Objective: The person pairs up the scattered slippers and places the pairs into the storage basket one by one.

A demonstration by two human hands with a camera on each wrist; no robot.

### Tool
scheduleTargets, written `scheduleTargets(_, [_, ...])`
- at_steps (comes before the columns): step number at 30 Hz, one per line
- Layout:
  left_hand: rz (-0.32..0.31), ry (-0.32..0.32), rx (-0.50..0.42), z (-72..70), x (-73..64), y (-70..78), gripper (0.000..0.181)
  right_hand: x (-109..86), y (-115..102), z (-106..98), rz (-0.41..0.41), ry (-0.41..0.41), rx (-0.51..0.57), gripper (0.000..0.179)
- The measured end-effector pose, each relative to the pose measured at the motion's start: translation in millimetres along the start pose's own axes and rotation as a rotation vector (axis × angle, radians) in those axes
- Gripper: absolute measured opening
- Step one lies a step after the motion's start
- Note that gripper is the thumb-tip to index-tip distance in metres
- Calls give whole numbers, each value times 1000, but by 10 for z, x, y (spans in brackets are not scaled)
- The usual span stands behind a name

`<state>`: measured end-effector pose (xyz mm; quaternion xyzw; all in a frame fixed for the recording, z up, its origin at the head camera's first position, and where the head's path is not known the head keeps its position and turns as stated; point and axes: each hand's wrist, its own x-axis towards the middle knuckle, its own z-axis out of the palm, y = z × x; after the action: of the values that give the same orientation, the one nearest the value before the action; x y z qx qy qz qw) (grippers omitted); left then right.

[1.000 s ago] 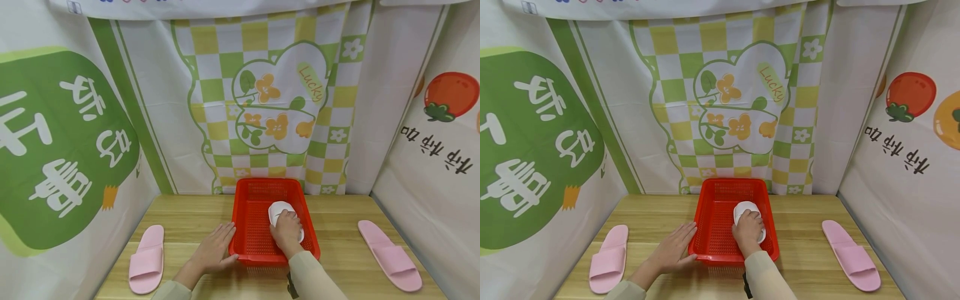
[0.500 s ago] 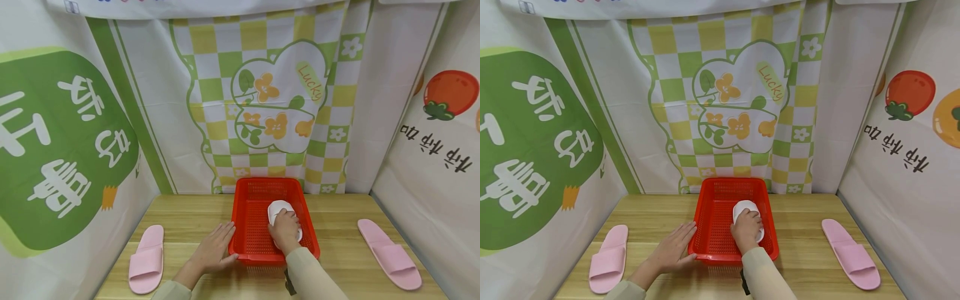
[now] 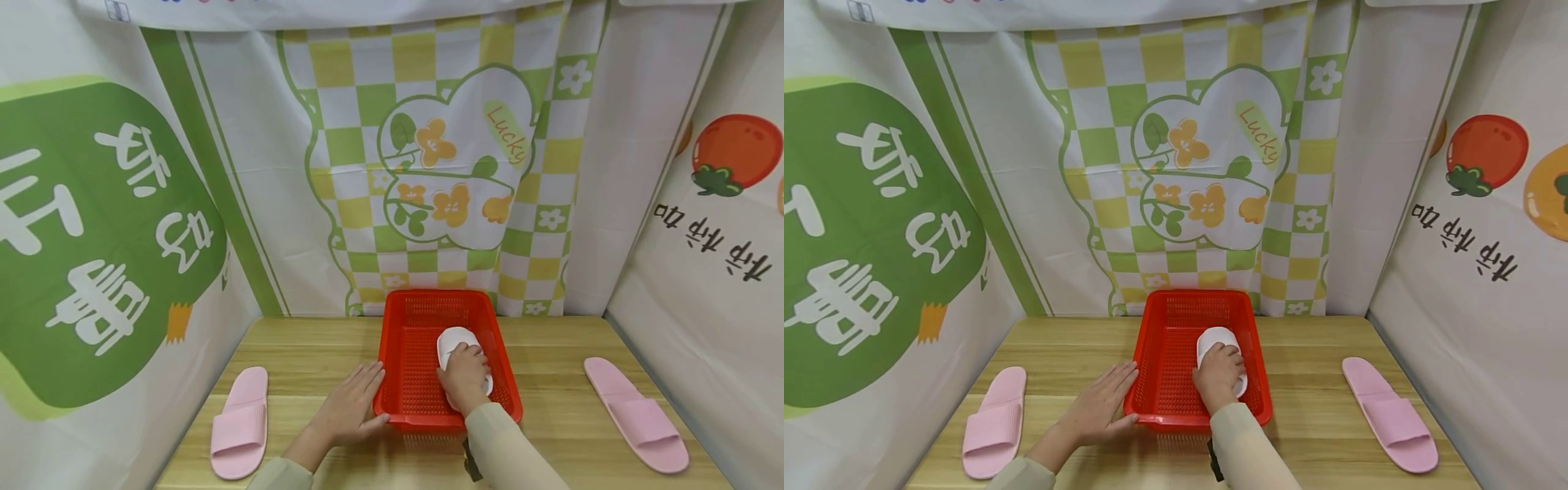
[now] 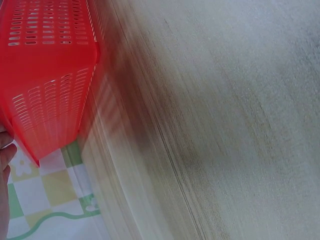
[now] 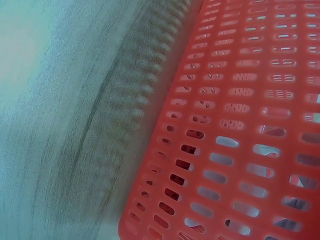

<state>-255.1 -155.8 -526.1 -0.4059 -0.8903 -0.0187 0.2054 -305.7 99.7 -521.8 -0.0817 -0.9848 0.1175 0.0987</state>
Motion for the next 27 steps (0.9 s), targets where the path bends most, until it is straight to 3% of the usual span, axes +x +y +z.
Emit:
scheduleTargets(14, [-2, -7, -2, 18, 4, -7, 77, -29, -11, 15, 2, -52, -53, 83])
scheduleTargets(27, [11, 15, -6, 10, 10, -7, 76, -40, -6, 61, 9, -44, -48, 88])
